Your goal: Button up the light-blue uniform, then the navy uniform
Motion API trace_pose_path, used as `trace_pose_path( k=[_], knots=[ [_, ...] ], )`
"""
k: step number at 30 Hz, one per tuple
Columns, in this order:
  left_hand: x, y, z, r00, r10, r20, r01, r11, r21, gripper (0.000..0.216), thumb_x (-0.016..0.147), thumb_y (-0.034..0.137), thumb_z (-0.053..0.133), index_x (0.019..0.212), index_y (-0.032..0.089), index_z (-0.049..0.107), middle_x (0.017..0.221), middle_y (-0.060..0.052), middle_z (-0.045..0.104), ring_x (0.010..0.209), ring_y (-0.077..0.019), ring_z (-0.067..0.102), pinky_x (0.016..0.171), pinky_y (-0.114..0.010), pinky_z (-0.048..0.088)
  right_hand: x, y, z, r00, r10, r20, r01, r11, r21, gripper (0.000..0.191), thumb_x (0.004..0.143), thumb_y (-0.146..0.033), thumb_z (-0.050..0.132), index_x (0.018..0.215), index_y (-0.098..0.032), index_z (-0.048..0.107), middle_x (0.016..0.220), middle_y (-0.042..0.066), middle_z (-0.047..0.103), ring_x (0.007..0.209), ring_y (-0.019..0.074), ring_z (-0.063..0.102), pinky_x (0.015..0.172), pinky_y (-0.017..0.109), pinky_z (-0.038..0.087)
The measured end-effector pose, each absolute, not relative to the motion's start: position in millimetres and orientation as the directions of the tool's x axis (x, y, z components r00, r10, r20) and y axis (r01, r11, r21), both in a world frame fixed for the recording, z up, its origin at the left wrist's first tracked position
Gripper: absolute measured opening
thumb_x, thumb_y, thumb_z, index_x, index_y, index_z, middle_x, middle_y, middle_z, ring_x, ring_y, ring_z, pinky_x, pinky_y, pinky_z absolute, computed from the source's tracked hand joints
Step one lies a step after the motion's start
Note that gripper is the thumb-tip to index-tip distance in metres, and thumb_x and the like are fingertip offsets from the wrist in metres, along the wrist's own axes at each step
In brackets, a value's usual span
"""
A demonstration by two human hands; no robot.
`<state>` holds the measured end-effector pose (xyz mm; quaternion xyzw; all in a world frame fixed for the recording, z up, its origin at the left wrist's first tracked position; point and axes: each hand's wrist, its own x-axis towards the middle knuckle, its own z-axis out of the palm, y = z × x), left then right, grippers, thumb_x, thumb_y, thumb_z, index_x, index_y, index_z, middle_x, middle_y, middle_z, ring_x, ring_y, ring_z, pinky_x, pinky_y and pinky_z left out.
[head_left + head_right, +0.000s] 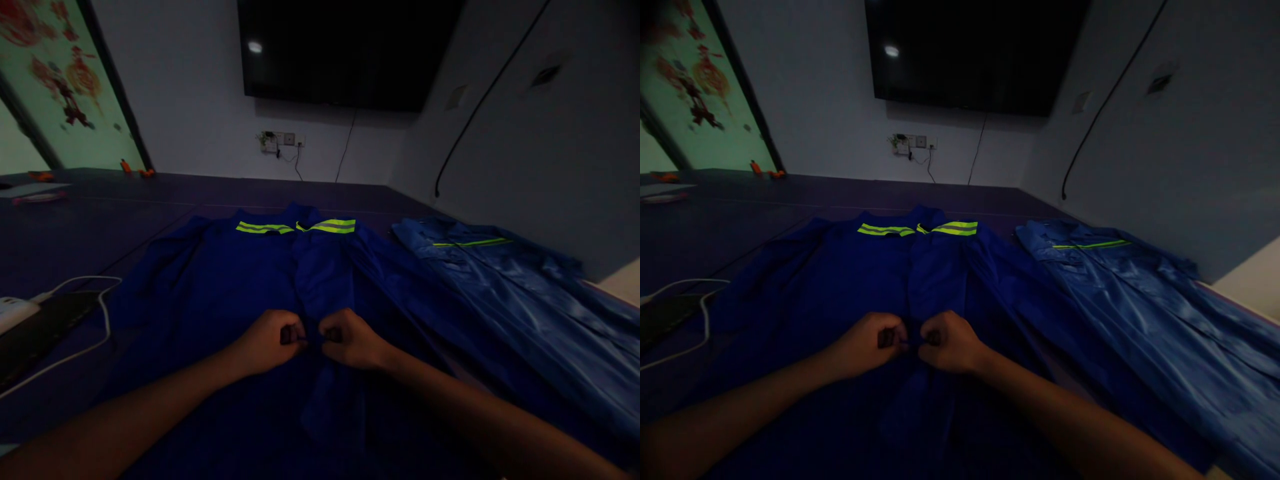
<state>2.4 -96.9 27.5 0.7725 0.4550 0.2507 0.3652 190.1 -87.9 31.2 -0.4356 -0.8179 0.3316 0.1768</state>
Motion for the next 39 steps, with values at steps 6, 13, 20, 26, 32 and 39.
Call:
trace_pose_path(
  k=[6, 13, 20, 26, 32, 39],
  knots=[
    [3, -97, 30, 0.422, 0.905, 0.047, 0.406, -0.235, 0.883, 0.013, 0.066, 0.026, 0.06, 0.063, 0.014, 0.057, 0.054, 0.005, 0.049, 0.05, -0.0066, 0.043, 0.047, -0.017, 0.033, 188, -93, 24, -0.476, 0.877, 0.062, 0.478, 0.317, -0.819, 0.008, 0.059, -0.016, 0.046, 0.052, -0.017, 0.043, 0.045, -0.007, 0.036, 0.043, 0.0058, 0.035, 0.04, 0.018, 0.022],
    [4, -99, 33, 0.392, 0.915, 0.094, 0.345, -0.241, 0.907, 0.016, 0.066, 0.028, 0.062, 0.061, 0.013, 0.056, 0.056, 0.004, 0.048, 0.053, -0.0066, 0.043, 0.05, -0.017, 0.034, 183, -101, 32, -0.424, 0.898, 0.12, 0.368, 0.292, -0.883, 0.009, 0.067, -0.019, 0.05, 0.059, -0.016, 0.048, 0.048, -0.006, 0.039, 0.044, 0.0057, 0.037, 0.041, 0.017, 0.025],
    [1, -96, 30, 0.43, 0.9, 0.075, 0.345, -0.241, 0.907, 0.009, 0.067, 0.021, 0.057, 0.064, 0.013, 0.058, 0.061, 0.002, 0.054, 0.056, -0.0076, 0.046, 0.054, -0.019, 0.036, 182, -99, 30, -0.455, 0.887, 0.085, 0.346, 0.264, -0.9, 0.003, 0.067, -0.017, 0.052, 0.065, -0.015, 0.052, 0.051, -0.005, 0.044, 0.045, 0.0058, 0.04, 0.042, 0.017, 0.027],
    [-4, -89, 34, 0.508, 0.86, -0.045, 0.376, -0.174, 0.91, 0.008, 0.067, 0.02, 0.055, 0.068, 0.013, 0.058, 0.062, 0.003, 0.054, 0.058, -0.0078, 0.047, 0.055, -0.019, 0.037, 183, -95, 29, -0.484, 0.873, 0.068, 0.297, 0.237, -0.925, 0.006, 0.059, -0.01, 0.046, 0.059, -0.016, 0.047, 0.051, -0.006, 0.041, 0.047, 0.0055, 0.037, 0.043, 0.016, 0.026],
    [-6, -88, 35, 0.539, 0.838, -0.08, 0.436, -0.197, 0.878, 0.013, 0.062, 0.022, 0.062, 0.071, 0.013, 0.059, 0.06, 0.004, 0.053, 0.053, -0.0062, 0.044, 0.051, -0.017, 0.035, 186, -89, 27, -0.511, 0.859, 0.024, 0.19, 0.14, -0.972, 0.003, 0.056, -0.015, 0.045, 0.057, -0.016, 0.043, 0.049, -0.007, 0.037, 0.044, 0.0053, 0.033, 0.041, 0.017, 0.024],
    [-5, -89, 30, 0.489, 0.872, -0.016, 0.41, -0.214, 0.887, 0.008, 0.065, 0.02, 0.056, 0.066, 0.012, 0.058, 0.059, 0.003, 0.054, 0.054, -0.0069, 0.047, 0.051, -0.017, 0.036, 187, -92, 28, -0.577, 0.816, 0.038, 0.159, 0.158, -0.975, 0.013, 0.064, -0.019, 0.046, 0.069, -0.014, 0.056, 0.052, -0.003, 0.049, 0.046, 0.0076, 0.042, 0.044, 0.018, 0.031]
  ],
)
